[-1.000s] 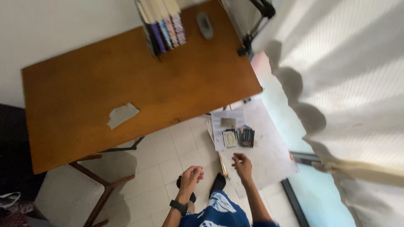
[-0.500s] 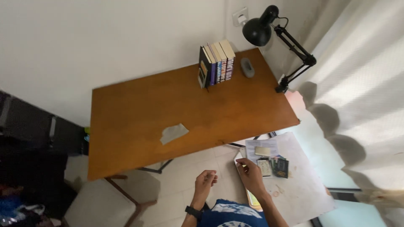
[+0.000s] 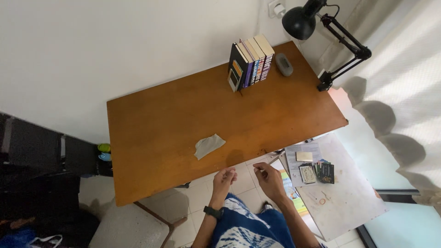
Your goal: Removing and sorting various bookmarks, cards, and papers from within a stack of books.
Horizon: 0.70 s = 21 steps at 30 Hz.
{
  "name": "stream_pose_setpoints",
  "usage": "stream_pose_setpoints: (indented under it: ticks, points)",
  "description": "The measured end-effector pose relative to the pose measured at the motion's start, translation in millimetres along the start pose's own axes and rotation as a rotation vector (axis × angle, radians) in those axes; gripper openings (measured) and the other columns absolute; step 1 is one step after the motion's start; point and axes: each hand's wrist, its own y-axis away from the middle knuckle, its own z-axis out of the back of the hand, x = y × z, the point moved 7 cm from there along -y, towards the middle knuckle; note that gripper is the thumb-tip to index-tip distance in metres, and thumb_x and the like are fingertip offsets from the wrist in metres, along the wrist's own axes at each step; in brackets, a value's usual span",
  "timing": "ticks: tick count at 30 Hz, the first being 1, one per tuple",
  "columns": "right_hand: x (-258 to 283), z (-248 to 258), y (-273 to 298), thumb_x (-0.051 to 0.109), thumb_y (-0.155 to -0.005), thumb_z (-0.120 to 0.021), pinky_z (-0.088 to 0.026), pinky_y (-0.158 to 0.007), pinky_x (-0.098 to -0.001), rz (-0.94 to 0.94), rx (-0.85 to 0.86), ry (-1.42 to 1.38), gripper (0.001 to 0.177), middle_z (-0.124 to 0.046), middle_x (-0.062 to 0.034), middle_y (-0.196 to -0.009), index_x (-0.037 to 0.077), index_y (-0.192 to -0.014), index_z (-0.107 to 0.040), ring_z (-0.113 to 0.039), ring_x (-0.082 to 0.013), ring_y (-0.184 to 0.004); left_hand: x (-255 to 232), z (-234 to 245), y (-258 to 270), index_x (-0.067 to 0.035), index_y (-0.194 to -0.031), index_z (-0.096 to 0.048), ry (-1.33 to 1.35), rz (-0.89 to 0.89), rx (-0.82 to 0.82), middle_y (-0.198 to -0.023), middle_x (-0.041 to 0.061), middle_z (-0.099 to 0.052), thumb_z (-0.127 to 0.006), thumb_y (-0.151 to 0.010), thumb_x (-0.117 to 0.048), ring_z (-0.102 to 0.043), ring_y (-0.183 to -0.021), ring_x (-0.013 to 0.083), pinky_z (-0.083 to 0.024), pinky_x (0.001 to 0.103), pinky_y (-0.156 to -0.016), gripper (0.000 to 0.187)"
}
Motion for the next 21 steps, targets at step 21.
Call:
stream_pose_setpoints:
  ticks: [21]
  points:
    - [8.6, -33.3, -268.2, 0.017, -0.092, -0.07, -0.058, -0.068, -0.0379, 0.063, 0.044, 0.04, 0.022, -0.075, -0.013, -0.084, 0.009, -0.112, -0.074, -0.074, -0.0255, -0.074, -86.9, -17.8, -265.1, -0.007, -0.137, -0.061, -0.115, 0.062, -0.071, -0.129, 0.009, -0.064, -0.059, -0.096, -0.052, -0.061, -0.117, 0.0217, -0.049, 0.039, -0.096, 0.062]
